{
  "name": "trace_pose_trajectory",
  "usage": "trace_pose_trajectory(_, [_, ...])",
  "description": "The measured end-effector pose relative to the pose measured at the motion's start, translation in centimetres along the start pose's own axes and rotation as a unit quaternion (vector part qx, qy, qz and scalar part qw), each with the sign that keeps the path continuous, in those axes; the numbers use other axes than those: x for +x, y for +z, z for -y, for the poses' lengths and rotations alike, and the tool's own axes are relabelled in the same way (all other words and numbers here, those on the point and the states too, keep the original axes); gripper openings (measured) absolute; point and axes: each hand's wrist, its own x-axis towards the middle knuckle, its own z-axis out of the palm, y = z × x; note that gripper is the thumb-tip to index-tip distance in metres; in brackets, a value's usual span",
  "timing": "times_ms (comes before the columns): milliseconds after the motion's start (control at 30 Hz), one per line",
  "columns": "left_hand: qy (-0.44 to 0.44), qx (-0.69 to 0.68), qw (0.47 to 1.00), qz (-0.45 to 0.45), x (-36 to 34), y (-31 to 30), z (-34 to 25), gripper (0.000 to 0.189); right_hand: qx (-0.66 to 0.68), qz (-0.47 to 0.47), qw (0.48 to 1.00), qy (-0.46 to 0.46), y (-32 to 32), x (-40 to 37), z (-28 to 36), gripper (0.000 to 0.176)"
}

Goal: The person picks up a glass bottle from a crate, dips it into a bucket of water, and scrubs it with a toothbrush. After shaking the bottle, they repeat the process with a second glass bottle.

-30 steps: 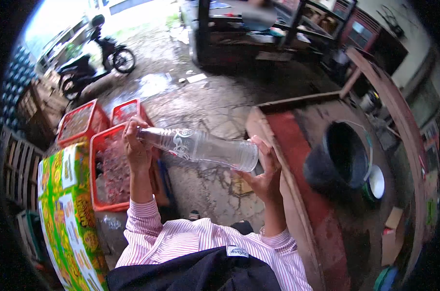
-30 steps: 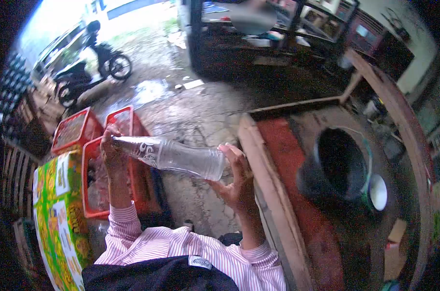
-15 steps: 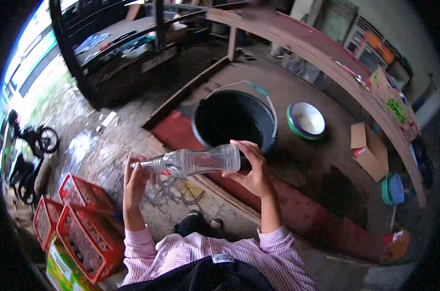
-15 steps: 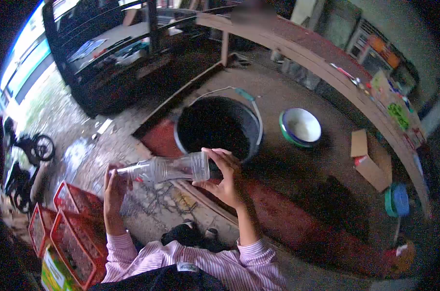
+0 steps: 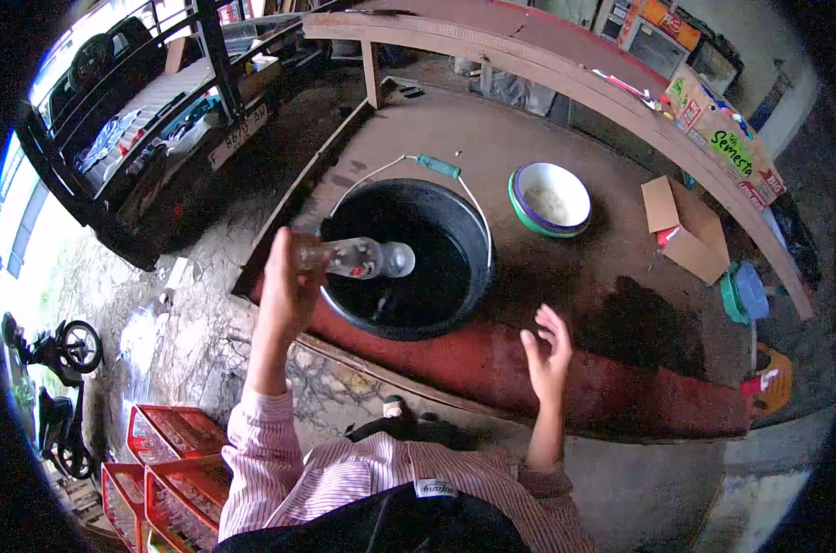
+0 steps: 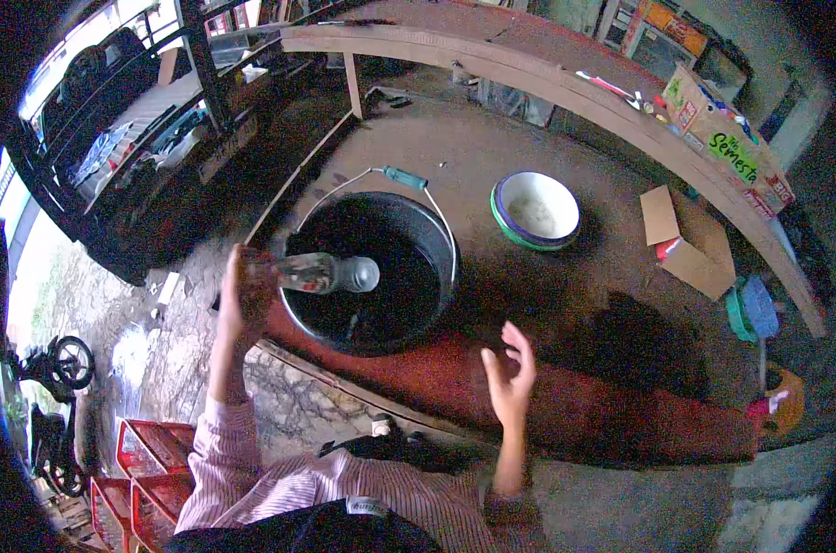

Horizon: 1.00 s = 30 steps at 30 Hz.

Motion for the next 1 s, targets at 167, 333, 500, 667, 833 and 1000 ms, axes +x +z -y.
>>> trace_pose_trajectory(167, [0.033, 0.066, 0.99, 0.12, 1.0, 2.8, 0.9, 0.021, -0.033, -0.04, 0.996, 0.068, -2.9, -2.2, -2.5, 0.038])
trace_pose_trajectory(333, [0.039, 0.128, 0.978, 0.159, 1.5, 5.2, 0.8, 0.021, -0.072, -0.04, 0.992, 0.097, -5.6, -3.2, -3.5, 0.035])
trace_pose_trajectory(500, [0.209, 0.148, 0.896, 0.364, 3.5, 10.4, 7.0, 0.021, -0.077, -0.034, 0.99, 0.11, -7.4, -3.7, -4.1, 0.033])
trace_pose_trajectory(667, [0.186, 0.127, 0.874, 0.43, 4.1, 13.4, 8.9, 0.017, -0.086, -0.04, 0.988, 0.118, -9.2, -4.3, -4.6, 0.034])
trace_pose_trajectory(833, [0.117, -0.032, 0.929, 0.351, 3.4, 12.1, 6.1, 0.018, -0.151, -0.041, 0.981, 0.112, -11.2, -4.3, -4.5, 0.034])
trace_pose_trajectory(1000, [0.034, -0.203, 0.944, 0.257, 2.1, 12.0, 5.5, 0.017, -0.207, -0.061, 0.975, 0.059, -15.5, -2.9, -5.7, 0.032])
